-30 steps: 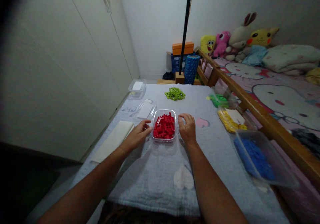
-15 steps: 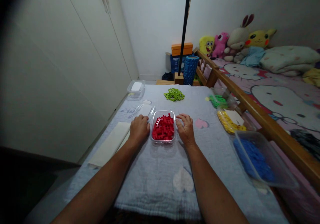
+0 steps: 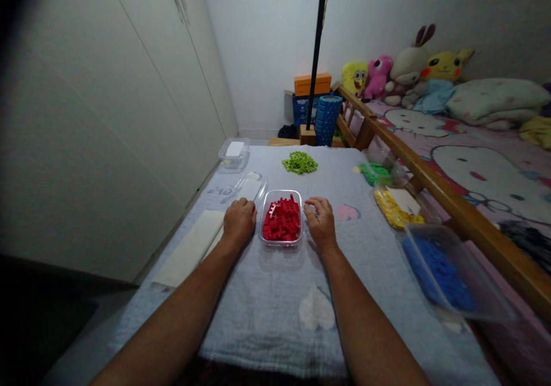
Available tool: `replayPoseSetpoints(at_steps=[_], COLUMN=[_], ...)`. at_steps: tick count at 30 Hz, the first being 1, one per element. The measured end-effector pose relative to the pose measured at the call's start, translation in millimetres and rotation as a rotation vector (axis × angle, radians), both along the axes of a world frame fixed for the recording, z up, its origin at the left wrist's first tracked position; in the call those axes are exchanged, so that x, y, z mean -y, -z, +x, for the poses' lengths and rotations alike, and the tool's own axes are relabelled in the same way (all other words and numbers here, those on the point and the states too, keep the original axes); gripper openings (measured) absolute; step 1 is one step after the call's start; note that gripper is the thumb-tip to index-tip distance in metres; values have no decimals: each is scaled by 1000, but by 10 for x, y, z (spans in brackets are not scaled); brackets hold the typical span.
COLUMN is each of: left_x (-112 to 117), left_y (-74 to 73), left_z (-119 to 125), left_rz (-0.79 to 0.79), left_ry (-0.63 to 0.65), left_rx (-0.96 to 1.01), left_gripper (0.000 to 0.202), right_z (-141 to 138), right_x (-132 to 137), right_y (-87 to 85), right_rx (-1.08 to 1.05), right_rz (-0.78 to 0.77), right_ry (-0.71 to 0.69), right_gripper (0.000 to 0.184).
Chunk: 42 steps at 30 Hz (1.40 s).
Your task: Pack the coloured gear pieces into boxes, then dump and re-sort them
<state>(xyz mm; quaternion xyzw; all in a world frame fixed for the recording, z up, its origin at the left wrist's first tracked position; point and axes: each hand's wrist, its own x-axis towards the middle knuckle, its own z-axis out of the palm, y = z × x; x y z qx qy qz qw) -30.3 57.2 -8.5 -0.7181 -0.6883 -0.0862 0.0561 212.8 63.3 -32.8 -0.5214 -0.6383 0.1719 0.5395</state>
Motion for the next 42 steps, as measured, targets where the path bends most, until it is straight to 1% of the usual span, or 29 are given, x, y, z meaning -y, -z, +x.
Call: replayPoseSetpoints(at_steps=[6,10,12,15,19,22,25,28,31,34,36,37,39,42], left_x=[-22,-15,-8,-9,-25,-13,45,135,207,234,239,243,256,288], left_y=[43,45,42,44,36,-15,-121,-262,-400,-492,-515,-516,-496,-438], left_z=[-9,-1,-3,-24,-71,-96,-95,-70,-54,-63,-65,-59,-25,67], left_rz=[4,16,56,160,308,436,546,564,455,222,39,-42,-173,-312], left_ry=[5,-11,-32,-54,5,68,129,184,183,122,84,71,50,57], left_rx=[6,39,80,171,353,545,751,1013,1397,1883,2144,2235,2356,2422], left_gripper=[29,26,24,20,14,8,6,4,11,17,16,14,9,5], right_z=[-25,-27,-29,-33,-27,-16,-15,-26,-38,-57,-82,-98,-134,-193], right_x=[38,45,44,43,45,44,48,61,80,103,125,137,165,206], right_y=[-55,-64,-65,-66,-73,-81,-99,-137,-180,-214,-232,-242,-264,-309], right_rx=[-55,-63,-66,-65,-50,-22,8,43,74,82,65,46,-16,-139], right_rz=[-33,-40,-45,-43,-18,13,48,97,143,149,117,93,41,-34], right_ry=[-4,-1,4,14,37,53,60,69,76,74,53,39,-1,-65], right_gripper=[32,31,32,31,31,29,28,27,28,30,33,36,42,51])
